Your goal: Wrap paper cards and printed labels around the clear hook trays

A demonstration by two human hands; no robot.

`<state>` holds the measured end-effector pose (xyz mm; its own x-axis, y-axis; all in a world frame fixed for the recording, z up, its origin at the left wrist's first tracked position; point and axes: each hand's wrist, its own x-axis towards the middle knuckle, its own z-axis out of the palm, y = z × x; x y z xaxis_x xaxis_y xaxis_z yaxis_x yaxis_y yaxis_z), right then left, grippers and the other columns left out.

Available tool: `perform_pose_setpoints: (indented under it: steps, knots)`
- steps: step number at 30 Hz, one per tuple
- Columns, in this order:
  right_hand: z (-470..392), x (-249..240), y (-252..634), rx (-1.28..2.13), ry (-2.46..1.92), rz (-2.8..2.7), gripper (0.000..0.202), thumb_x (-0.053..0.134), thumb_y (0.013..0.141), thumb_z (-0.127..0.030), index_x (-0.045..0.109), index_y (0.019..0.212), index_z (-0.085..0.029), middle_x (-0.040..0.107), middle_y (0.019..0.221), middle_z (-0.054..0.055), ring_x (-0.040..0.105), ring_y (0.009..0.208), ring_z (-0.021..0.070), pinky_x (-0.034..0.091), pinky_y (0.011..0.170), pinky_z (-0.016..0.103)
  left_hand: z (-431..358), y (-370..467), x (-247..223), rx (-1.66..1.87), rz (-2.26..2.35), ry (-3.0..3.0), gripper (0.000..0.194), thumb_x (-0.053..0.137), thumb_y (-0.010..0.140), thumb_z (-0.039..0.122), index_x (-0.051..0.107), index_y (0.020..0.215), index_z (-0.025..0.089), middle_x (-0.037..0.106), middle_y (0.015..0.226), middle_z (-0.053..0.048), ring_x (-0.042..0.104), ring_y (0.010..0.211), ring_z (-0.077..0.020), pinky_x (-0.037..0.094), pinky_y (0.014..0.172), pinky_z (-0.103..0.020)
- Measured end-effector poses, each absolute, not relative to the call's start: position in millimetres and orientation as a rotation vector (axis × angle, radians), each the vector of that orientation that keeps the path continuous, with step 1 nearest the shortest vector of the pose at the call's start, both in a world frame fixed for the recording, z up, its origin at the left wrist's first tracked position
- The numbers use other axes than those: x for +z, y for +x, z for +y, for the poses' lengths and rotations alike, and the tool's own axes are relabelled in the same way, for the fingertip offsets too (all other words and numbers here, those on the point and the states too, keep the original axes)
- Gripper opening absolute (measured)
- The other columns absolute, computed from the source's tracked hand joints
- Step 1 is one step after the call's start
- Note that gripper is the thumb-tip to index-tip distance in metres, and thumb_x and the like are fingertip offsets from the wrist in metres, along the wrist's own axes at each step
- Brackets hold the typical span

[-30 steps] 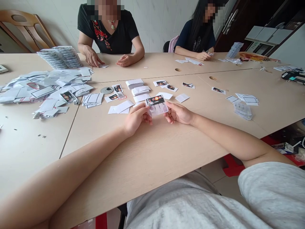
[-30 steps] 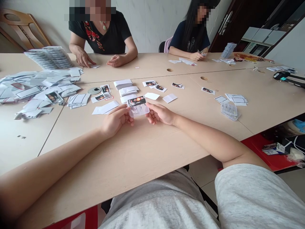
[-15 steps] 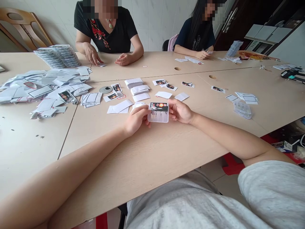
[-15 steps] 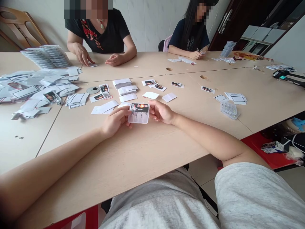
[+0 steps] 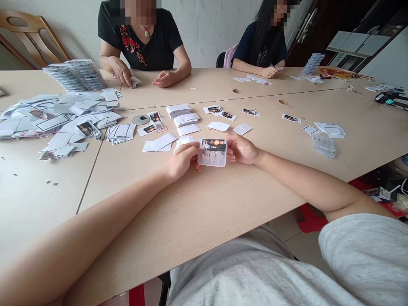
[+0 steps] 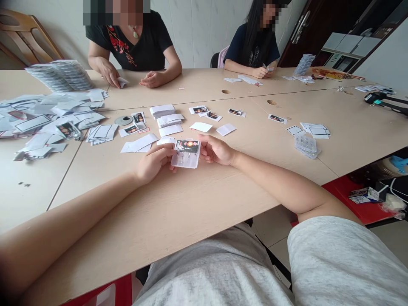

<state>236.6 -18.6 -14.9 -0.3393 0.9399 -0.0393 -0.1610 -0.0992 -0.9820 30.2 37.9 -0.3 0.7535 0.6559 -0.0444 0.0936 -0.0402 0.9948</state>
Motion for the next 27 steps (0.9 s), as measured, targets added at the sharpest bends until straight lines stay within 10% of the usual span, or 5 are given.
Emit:
perform_pose_setpoints:
  steps: [21,27]
  knots:
    - [-21.0,-15.1,242.9,1.529,-0.947,-1.622,0.022,0.058,0.077,-0.031,0.056,0.065,-0.013,0.042,0.046,-0.005,0.035,0.044,0.0059,0.025,0.043,0.02,40.0,29.8,-5.0,0.438,0.629,1.599,0.045,0.043,0.088,0.048,0.053,0.062,0.013,0.055,0.051,-0.004,0.051,0.045,-0.0124,0.041,0.053,-0.028]
    - [-22.7,-13.9,237.4,1.491,-1.037,-1.431,0.032,0.057,0.082,-0.043,0.059,0.099,-0.016,0.052,0.06,-0.003,0.043,0.047,0.0078,0.033,0.042,0.02,43.1,30.7,-7.6,0.57,0.613,1.462,0.041,0.042,0.089,0.05,0.055,0.077,0.013,0.058,0.058,-0.004,0.053,0.048,-0.0138,0.043,0.053,-0.028]
